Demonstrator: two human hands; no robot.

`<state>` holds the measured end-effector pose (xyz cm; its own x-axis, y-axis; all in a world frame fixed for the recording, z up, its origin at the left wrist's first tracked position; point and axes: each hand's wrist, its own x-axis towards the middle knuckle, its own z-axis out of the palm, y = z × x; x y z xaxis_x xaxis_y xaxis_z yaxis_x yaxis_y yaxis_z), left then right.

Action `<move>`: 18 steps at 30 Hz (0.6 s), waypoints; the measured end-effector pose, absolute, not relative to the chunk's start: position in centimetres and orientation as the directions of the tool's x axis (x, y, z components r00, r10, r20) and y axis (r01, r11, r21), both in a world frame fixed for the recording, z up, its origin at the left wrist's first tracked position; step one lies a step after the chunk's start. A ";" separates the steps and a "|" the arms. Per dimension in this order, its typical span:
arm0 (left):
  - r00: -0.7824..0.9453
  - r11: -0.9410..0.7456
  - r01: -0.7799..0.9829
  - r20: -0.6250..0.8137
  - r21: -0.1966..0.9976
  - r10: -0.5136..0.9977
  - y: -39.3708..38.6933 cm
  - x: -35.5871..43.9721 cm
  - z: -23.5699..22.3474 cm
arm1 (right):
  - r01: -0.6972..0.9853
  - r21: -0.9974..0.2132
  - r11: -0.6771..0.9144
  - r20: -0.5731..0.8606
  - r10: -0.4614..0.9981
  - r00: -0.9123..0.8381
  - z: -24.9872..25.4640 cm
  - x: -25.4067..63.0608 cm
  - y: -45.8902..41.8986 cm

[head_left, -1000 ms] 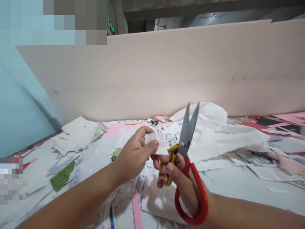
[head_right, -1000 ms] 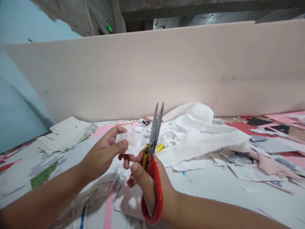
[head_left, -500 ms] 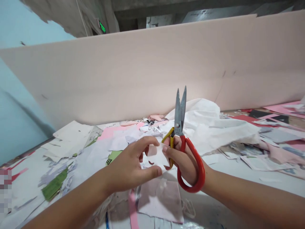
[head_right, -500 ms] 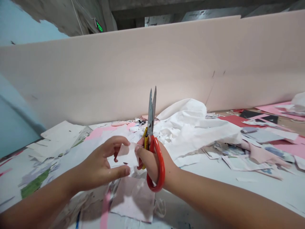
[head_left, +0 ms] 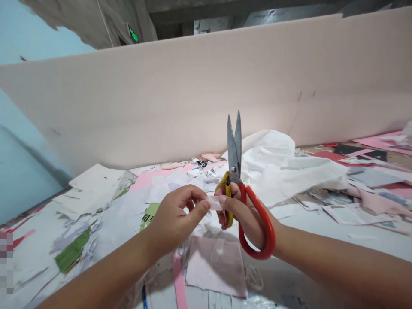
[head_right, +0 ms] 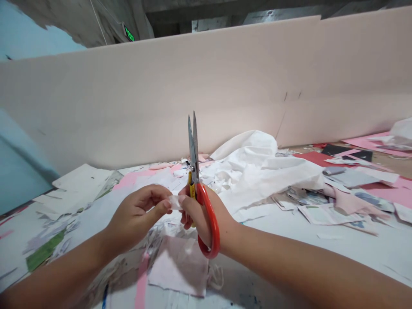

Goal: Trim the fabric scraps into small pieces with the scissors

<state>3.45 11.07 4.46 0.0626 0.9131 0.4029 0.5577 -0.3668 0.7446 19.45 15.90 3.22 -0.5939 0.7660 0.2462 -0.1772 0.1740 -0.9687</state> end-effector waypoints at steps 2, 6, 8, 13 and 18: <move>0.025 -0.351 0.560 0.408 0.751 0.912 11.1 3.5 4.2 | -0.188 -0.969 0.162 0.244 0.760 -0.602 3.0 19.4 16.0; -0.015 -0.335 0.542 0.408 0.771 0.913 11.0 3.7 3.8 | -0.036 -0.980 0.196 0.185 0.825 -0.534 2.6 19.4 16.2; -0.026 -0.320 0.515 0.388 0.795 0.921 11.0 3.8 3.6 | 0.004 -0.976 0.220 0.187 0.838 -0.513 2.6 19.4 16.3; -0.106 -0.294 0.442 0.375 0.847 0.921 11.1 4.1 3.4 | 0.003 -0.979 0.205 0.178 0.857 -0.484 3.1 19.3 15.9; -0.146 -0.282 0.355 0.351 0.891 0.925 11.3 4.3 3.5 | 0.008 -0.976 0.219 0.193 0.876 -0.443 3.2 19.0 15.8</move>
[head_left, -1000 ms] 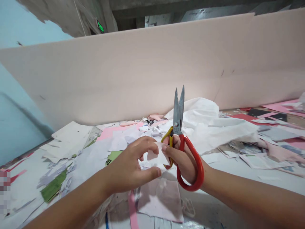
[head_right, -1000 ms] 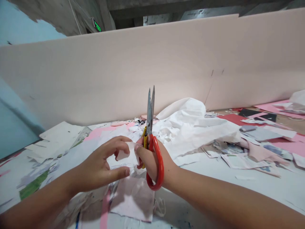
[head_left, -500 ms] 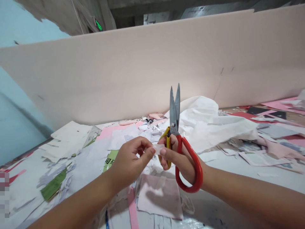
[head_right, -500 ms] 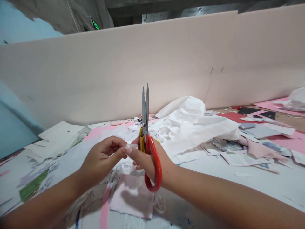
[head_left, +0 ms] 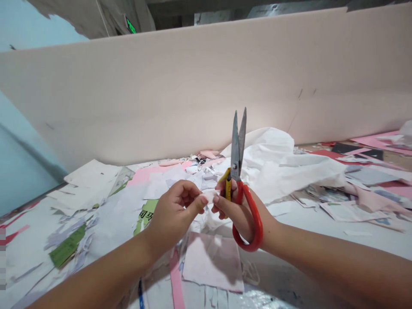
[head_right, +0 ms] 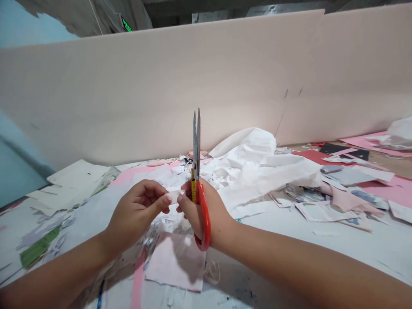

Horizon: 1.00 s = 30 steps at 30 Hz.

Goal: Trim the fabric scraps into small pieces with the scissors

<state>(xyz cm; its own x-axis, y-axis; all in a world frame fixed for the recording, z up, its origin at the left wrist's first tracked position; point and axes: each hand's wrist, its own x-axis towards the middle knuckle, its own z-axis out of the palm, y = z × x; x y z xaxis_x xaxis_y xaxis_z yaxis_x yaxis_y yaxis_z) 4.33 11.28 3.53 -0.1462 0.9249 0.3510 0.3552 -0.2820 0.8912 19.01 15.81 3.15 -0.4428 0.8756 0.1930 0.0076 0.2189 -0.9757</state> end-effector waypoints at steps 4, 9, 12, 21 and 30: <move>-0.207 -0.257 0.265 0.315 0.930 0.926 11.5 4.2 3.4 | -0.011 -0.977 0.213 0.198 0.886 -0.420 3.3 19.0 15.8; -0.088 -0.271 0.059 0.276 0.961 0.957 11.7 3.5 2.7 | -0.021 -0.978 0.207 0.198 0.897 -0.395 3.2 19.0 15.8; 0.015 -0.211 0.044 0.210 0.977 0.978 11.5 3.7 2.4 | 0.000 -0.967 0.253 0.232 0.886 -0.401 2.6 19.0 16.0; -0.216 -0.109 0.149 0.140 0.983 0.966 11.3 5.1 2.0 | 0.067 -0.944 0.322 0.267 0.870 -0.414 1.6 19.0 16.2; -0.225 -0.039 0.150 0.072 0.988 0.972 11.6 4.8 0.7 | 0.062 -0.963 0.262 0.219 0.897 -0.384 1.0 18.8 16.8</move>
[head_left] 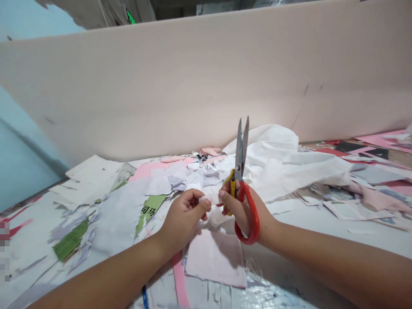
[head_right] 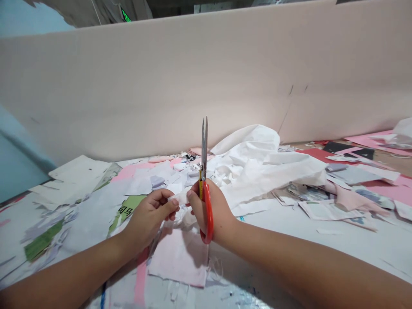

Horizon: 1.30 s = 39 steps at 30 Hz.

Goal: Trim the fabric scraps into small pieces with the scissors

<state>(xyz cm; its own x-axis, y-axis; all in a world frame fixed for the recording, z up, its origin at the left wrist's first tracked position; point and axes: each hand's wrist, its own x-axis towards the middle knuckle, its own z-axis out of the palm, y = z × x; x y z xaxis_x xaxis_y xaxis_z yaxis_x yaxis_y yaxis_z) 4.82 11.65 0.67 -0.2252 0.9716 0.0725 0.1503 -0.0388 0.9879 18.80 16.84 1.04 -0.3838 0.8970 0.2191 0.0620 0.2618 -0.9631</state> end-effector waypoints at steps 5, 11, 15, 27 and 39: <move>-0.236 -0.032 0.091 0.053 0.995 0.970 11.8 4.7 0.7 | 0.067 -0.971 0.228 0.188 0.910 -0.370 0.8 18.8 17.0; -0.225 -0.044 0.120 0.071 0.992 0.972 11.6 4.7 1.5 | -0.041 -0.974 0.222 0.217 0.872 -0.438 1.1 18.9 17.0; -0.120 -0.041 0.195 0.066 0.980 0.991 11.7 4.2 1.9 | 0.082 -0.970 0.231 0.164 0.862 -0.480 1.8 18.9 16.9; -0.057 -0.110 0.041 0.113 0.993 0.992 12.5 3.0 1.8 | 0.068 -0.967 0.245 0.188 0.871 -0.453 1.5 18.9 16.7; -0.238 -0.033 0.110 0.059 0.993 0.970 11.8 4.3 1.2 | 0.077 -0.972 0.220 0.166 0.886 -0.434 0.6 18.7 16.6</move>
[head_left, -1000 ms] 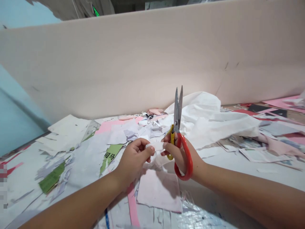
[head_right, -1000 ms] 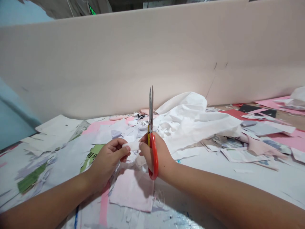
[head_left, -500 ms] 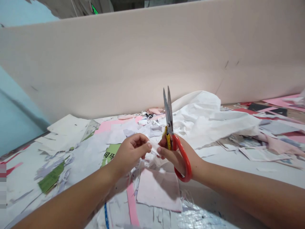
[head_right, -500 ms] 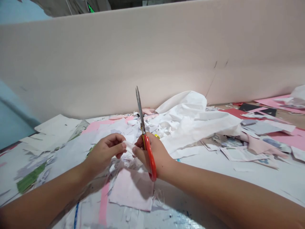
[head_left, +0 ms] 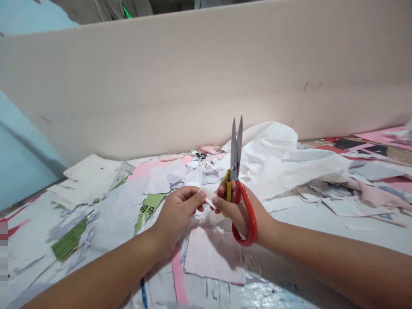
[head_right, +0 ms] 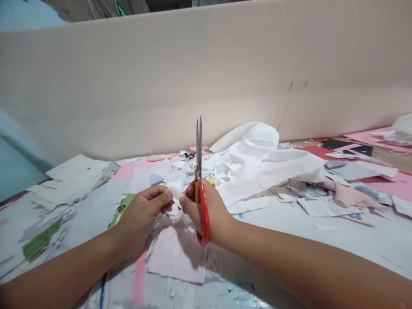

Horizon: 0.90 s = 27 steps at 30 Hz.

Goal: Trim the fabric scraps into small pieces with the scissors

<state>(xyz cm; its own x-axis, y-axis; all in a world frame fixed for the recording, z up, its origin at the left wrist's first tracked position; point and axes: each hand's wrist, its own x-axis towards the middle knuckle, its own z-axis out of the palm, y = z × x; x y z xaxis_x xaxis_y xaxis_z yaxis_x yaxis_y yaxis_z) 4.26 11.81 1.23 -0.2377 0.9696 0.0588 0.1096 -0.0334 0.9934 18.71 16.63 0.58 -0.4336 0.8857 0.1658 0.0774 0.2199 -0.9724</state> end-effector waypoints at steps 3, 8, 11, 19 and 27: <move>-0.259 -0.042 0.122 0.073 0.992 0.963 11.9 4.3 1.2 | 0.077 -0.971 0.228 0.172 0.880 -0.443 0.8 18.7 16.5; -0.271 -0.053 0.151 0.093 0.987 0.958 11.9 4.3 1.3 | 0.039 -0.981 0.190 0.150 0.869 -0.472 1.1 18.6 16.3; -0.261 -0.068 0.188 0.117 0.980 0.958 11.8 4.3 1.4 | 0.068 -0.973 0.222 0.167 0.872 -0.460 1.2 18.6 16.2; -0.217 -0.045 0.269 0.106 0.962 0.970 11.5 4.5 1.5 | 0.155 -0.942 0.298 0.202 0.871 -0.447 2.0 18.7 16.2; -0.083 -0.064 0.178 0.079 0.982 0.993 11.8 4.4 1.3 | 0.241 -0.910 0.338 0.231 0.894 -0.383 2.2 18.8 16.1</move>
